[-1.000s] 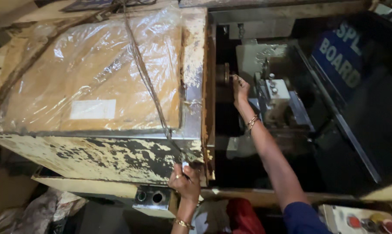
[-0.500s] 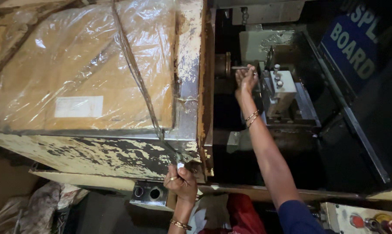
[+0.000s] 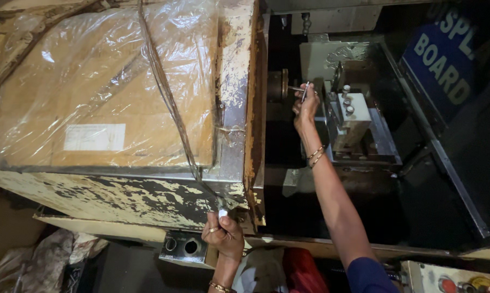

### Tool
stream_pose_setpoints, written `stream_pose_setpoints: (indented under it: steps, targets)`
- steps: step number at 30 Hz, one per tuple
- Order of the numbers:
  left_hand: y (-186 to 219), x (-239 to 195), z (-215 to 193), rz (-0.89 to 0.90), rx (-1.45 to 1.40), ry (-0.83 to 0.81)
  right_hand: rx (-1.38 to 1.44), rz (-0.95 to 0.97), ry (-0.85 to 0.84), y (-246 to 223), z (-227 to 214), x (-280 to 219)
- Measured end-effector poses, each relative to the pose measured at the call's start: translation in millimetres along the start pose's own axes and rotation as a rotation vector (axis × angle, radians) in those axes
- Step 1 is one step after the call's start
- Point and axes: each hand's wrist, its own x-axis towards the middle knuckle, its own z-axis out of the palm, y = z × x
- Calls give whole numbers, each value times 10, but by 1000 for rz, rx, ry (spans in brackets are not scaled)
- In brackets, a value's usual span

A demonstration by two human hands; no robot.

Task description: The person repeatedly places a wrapped package on a machine, presses a button, and uses a metal rod to adjust an internal component. The person then removes the rod and repeats the cycle.

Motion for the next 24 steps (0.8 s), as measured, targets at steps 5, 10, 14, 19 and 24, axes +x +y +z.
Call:
stream_pose_setpoints:
  steps: [5,10,14,19,24]
  targets:
    - [-55,-49,11,-73,-52,-14,-54,187,-88,-62,-5,279]
    - [-92,-92,26,-47,8,-20,-254,187,-167,-33,103,254]
    - [-74,-74,9,-53,-10,-4,-267,-1,27,-4,226,-72]
    - [-89,-75,23,-57,-8,-6,-154,-696,107,20,220,-246]
    - [-219,-236,65,-96,-47,-27,-470,-770,171,220,204,-132]
